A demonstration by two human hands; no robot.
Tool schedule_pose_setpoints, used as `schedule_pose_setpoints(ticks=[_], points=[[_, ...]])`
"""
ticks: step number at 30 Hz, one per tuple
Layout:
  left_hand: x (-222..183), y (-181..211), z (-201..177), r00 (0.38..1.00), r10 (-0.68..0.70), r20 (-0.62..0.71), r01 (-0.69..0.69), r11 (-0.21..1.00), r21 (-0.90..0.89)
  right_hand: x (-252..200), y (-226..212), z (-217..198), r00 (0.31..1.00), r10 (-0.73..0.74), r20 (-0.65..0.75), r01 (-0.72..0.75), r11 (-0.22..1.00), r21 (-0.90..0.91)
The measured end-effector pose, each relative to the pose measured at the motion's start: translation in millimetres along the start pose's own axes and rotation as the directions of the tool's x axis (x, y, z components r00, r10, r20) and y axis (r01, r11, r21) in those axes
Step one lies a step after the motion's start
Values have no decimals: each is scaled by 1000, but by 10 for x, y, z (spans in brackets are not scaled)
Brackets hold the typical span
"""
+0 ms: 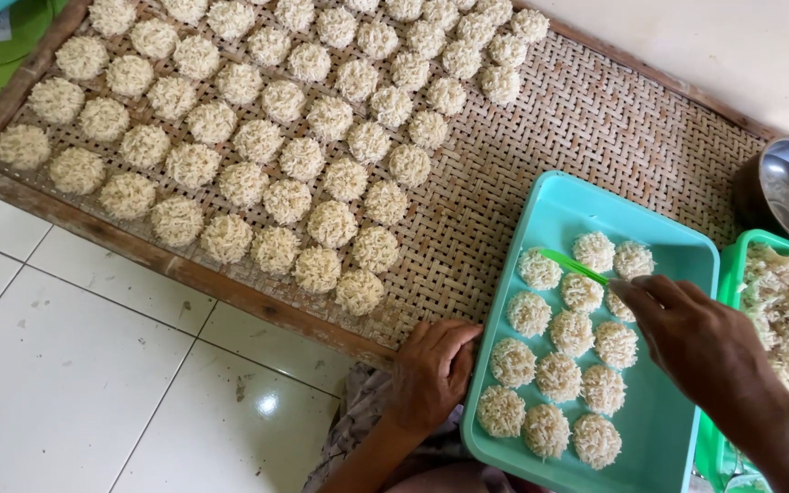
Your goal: Arrange small noodle-based food discs on a wooden drying rack using a spatula and fork
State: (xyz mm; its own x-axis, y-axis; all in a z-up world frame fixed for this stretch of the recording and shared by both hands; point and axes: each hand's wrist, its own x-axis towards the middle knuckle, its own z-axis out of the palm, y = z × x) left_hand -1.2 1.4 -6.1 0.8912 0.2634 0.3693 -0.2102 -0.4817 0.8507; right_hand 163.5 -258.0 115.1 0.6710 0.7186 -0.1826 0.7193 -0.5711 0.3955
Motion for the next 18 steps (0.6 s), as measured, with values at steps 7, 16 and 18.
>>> schedule_pose_setpoints(ticks=[7,16,18], points=[[-2,6,10,1000,-11,-24,11,1000,13,35,-240,-85,991,-1,-133,14,995,100],[-22,-7,20,1000,5,9,-5,1000,28,-249,-175,-302,986,145,-79,-141,988,57],[-18,-1,29,1000,0,-18,1,999,35,-54,-178,-442,962,152,-227,-124,983,132]])
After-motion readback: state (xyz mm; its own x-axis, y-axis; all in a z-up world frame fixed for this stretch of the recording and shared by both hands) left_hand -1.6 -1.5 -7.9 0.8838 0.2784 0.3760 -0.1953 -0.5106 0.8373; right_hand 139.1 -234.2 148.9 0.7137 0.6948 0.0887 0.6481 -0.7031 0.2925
